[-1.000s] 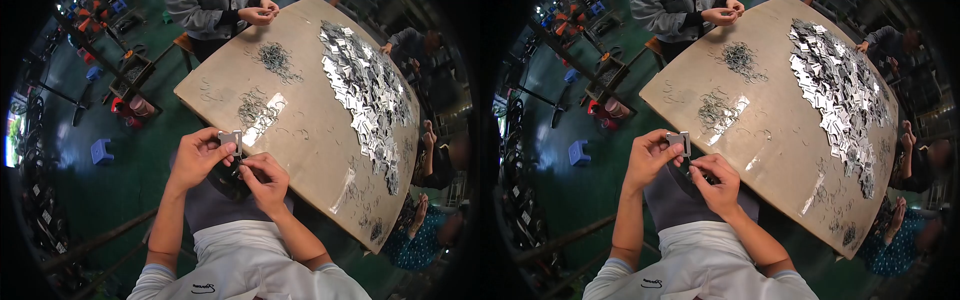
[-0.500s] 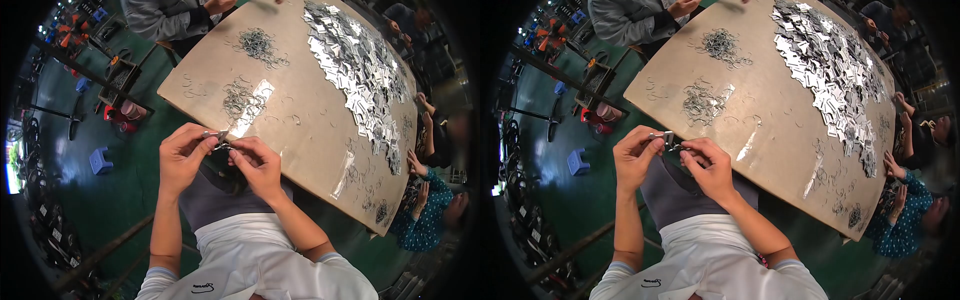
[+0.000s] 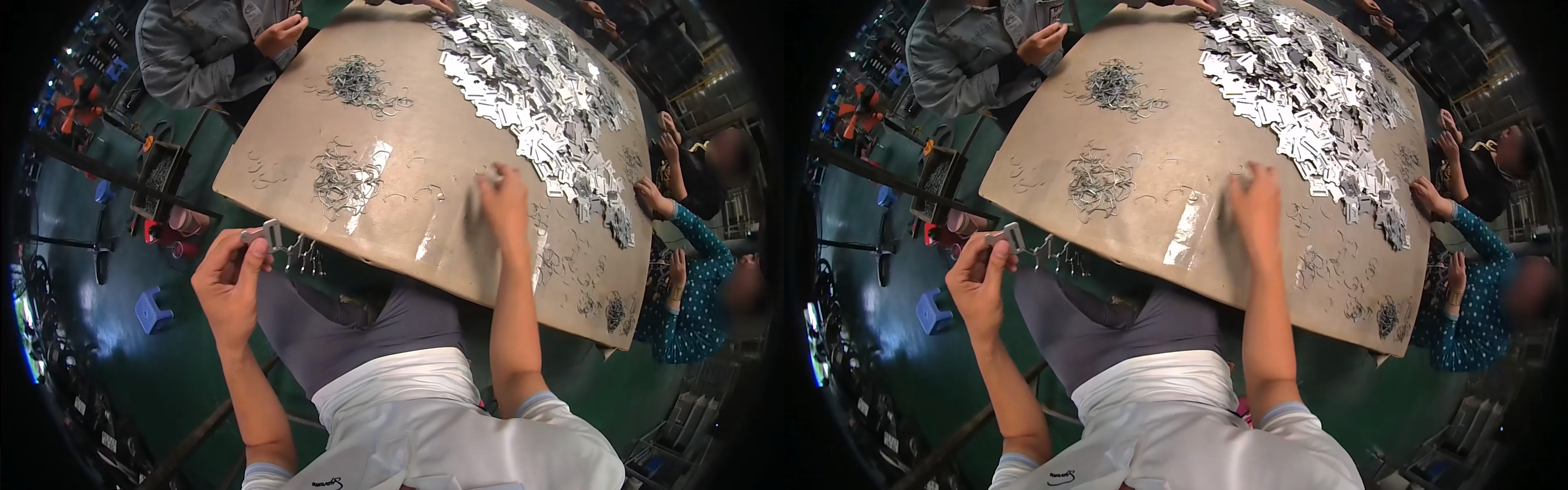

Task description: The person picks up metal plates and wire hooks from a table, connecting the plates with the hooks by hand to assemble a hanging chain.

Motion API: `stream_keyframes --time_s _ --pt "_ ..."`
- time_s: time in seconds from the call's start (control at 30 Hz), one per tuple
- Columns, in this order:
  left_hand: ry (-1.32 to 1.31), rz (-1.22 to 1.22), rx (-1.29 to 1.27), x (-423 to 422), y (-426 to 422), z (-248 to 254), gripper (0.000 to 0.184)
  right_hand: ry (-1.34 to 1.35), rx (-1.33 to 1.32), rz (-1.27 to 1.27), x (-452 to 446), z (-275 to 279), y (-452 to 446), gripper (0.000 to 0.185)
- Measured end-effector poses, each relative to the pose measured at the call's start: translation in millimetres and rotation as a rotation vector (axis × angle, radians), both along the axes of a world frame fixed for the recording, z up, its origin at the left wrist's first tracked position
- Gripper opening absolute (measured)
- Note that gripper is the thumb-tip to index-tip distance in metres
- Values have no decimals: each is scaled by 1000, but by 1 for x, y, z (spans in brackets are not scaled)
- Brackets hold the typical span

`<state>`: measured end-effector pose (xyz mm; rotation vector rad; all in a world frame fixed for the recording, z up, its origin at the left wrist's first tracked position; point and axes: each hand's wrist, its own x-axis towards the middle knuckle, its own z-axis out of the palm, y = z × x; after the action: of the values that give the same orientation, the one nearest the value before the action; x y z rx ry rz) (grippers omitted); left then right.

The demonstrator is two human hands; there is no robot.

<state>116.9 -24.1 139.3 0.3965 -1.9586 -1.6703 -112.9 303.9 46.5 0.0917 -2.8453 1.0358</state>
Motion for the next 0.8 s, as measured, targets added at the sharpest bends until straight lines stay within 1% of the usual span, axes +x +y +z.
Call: stream_keyframes --time_s 0.07,0.13,0.23,0.33,0.37,0.47,0.5,0.53,0.6,0.7,0.8 --pt "2 12 1 3 -1 0 13 188 219 -164 -53 -25 40 52" --pt "-2 8 -8 6 -4 1 13 207 319 -294 -91 -21 55 58" --pt "19 -5 2 7 -1 2 13 73 453 -253 -108 -7 54 59" --pt "19 -8 -9 7 3 6 14 56 293 -104 -117 -14 54 56" --pt "15 -15 -11 8 5 6 14 75 256 -102 -115 -19 54 46" --pt "7 -35 -24 8 4 5 14 -24 -69 53 -86 5 22 31" --pt "6 -38 -23 9 4 5 14 15 -91 116 -67 10 6 27" --pt "6 -41 -22 9 5 5 14 22 39 175 -58 6 -5 26" --pt "5 -43 -16 10 6 4 14 127 148 270 -49 -22 -15 34" --pt "6 -31 -4 10 7 4 14 -8 84 301 -22 14 -40 32" --pt "-6 -27 4 11 9 4 14 -28 -1 520 -21 13 -56 28"
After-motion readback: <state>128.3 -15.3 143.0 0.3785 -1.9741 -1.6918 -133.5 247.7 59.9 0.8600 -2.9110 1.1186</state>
